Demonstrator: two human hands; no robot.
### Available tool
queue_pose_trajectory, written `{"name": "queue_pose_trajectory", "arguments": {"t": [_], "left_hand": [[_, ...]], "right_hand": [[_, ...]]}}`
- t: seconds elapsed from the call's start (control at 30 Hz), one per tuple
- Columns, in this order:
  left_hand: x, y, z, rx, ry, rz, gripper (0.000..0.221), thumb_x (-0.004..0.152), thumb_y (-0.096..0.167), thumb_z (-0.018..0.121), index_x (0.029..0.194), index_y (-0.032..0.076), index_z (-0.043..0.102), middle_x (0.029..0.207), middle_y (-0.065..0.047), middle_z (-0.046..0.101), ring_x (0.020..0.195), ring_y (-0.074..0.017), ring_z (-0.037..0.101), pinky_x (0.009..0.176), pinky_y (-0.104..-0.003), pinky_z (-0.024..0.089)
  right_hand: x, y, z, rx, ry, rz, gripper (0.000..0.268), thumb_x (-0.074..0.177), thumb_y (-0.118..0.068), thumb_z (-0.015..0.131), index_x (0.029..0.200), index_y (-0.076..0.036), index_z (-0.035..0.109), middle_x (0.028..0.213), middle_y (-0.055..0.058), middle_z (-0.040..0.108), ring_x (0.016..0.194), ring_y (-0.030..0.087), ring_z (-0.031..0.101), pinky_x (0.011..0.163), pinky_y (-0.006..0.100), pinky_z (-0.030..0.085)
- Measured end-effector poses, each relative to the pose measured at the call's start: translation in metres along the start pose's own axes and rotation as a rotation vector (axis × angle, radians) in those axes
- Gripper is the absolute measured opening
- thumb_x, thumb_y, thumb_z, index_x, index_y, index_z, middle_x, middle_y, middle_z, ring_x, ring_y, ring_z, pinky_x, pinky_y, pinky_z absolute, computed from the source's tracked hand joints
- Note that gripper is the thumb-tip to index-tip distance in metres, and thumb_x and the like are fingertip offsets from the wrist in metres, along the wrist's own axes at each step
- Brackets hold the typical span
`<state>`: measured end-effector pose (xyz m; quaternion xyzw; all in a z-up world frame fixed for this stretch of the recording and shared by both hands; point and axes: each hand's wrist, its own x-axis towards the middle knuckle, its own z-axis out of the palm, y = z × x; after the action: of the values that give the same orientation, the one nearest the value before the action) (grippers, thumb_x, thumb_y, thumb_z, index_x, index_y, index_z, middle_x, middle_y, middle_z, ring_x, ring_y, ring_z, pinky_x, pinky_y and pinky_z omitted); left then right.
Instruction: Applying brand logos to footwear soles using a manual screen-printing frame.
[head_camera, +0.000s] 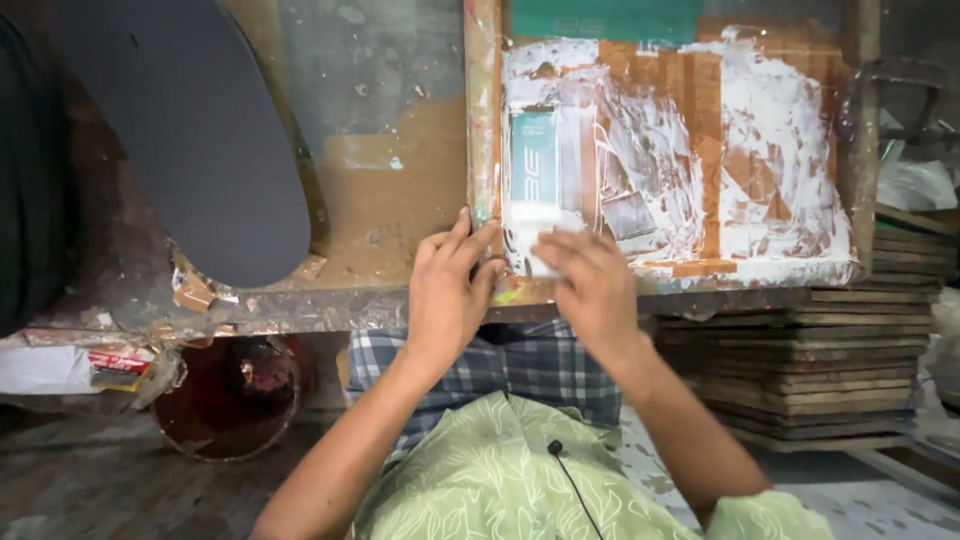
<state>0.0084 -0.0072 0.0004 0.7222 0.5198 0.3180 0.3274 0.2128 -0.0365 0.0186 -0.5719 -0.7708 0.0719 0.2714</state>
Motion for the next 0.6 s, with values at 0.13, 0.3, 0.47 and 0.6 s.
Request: {"name": "queue_pose_trajectory", "arguments": {"t": [0.13, 0.3, 0.47, 0.6], "left_hand": [[-0.004, 0.013, -0.003, -0.061, 0.035, 0.01, 0.046, 0.089, 0.013, 0.077, 0.134, 0.01, 0.069, 0.146, -0.025, 0.056, 0.127, -0.0387, 0.057, 0.107, -0.042, 0.046], [0.013, 0.082, -0.066, -0.408, -0.169, -0.129, 0.041, 0.094, 0.013, 0.067, 0.135, 0.014, 0.067, 0.159, -0.018, 0.049, 0.124, -0.0295, 0.068, 0.091, -0.035, 0.059], [0.07, 0.059, -0.053, -0.443, -0.019, 0.191, 0.036, 0.105, 0.015, 0.062, 0.139, 0.005, 0.062, 0.131, -0.017, 0.07, 0.122, -0.0318, 0.072, 0.104, -0.042, 0.057], [0.127, -0.033, 0.027, -0.064, 0.033, -0.245, 0.04, 0.102, 0.032, 0.068, 0.125, 0.0, 0.065, 0.101, -0.024, 0.073, 0.1, -0.0412, 0.07, 0.086, -0.048, 0.055]], "right_hand": [[-0.015, -0.02, -0.016, 0.14, 0.05, 0.099, 0.042, 0.077, 0.008, 0.061, 0.115, -0.005, 0.072, 0.123, 0.01, 0.073, 0.119, 0.03, 0.068, 0.106, 0.048, 0.05], [-0.023, -0.007, -0.061, 0.118, 0.34, -0.002, 0.04, 0.083, 0.012, 0.056, 0.119, -0.001, 0.068, 0.122, 0.017, 0.071, 0.117, 0.035, 0.068, 0.108, 0.047, 0.053], [-0.025, 0.031, -0.124, 0.088, 0.751, -0.162, 0.041, 0.088, 0.011, 0.05, 0.125, 0.002, 0.064, 0.121, 0.023, 0.07, 0.108, 0.038, 0.071, 0.1, 0.048, 0.062], [-0.048, 0.058, -0.174, 0.229, 0.671, -0.153, 0.027, 0.105, 0.003, 0.049, 0.13, 0.005, 0.06, 0.12, 0.026, 0.072, 0.096, 0.033, 0.075, 0.083, 0.04, 0.065]]}}
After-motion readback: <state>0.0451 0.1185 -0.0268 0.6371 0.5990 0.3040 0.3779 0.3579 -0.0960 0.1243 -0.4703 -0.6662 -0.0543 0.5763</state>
